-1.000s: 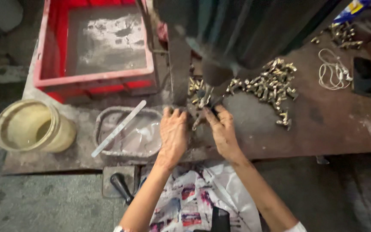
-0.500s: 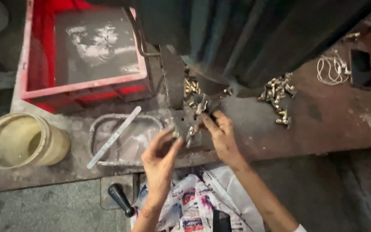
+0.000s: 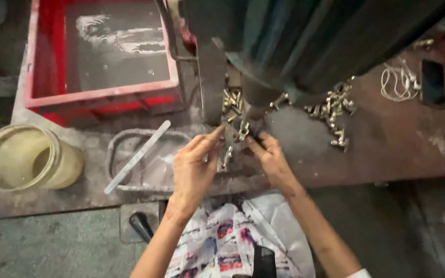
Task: The person operates a drill press to process small metal parts. They pick up a part, position it under the drill bit, and activate the machine to drill or deburr it. After processing, they place the part on the table and repeat the cycle with another part from a pile.
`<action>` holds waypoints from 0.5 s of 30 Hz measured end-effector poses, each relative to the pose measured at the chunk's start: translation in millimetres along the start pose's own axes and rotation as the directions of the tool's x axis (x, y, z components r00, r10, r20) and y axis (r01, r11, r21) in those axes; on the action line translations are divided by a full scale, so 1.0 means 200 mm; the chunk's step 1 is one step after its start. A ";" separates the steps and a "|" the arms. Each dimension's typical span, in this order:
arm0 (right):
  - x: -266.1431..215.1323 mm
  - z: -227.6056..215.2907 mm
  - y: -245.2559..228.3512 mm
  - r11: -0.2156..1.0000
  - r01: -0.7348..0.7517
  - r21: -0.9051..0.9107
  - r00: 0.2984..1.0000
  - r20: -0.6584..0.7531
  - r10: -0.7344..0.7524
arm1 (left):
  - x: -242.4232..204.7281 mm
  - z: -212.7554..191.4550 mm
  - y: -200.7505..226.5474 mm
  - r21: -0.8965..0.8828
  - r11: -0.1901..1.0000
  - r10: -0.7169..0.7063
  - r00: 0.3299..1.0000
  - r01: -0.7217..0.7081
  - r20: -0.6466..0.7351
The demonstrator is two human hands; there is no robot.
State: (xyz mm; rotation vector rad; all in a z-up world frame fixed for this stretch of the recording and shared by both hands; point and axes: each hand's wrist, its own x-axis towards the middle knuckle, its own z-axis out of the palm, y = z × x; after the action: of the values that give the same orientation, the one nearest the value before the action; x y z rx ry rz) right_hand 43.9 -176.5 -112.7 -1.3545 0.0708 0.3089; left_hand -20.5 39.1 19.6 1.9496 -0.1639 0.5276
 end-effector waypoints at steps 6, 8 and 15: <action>0.06 0.05 0.07 0.976 0.153 0.153 0.988 -0.001 -0.154 | 0.00 -0.05 0.16 -0.098 0.946 0.255 0.895 -0.309 -0.366; 0.01 0.06 0.04 0.975 0.134 0.178 0.989 0.040 -0.143 | 0.01 -0.02 0.13 0.058 0.908 0.419 0.902 -0.415 -0.104; -0.14 0.02 -0.03 0.991 -0.008 -0.132 1.000 0.011 0.009 | -0.04 0.07 -0.06 0.364 0.925 0.063 0.990 -0.106 0.128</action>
State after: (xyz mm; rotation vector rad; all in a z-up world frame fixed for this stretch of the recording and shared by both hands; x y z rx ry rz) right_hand 17.7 -178.4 -100.3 -1.4839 0.0471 0.3334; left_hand -18.6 31.2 1.3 2.3528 -0.2359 0.5317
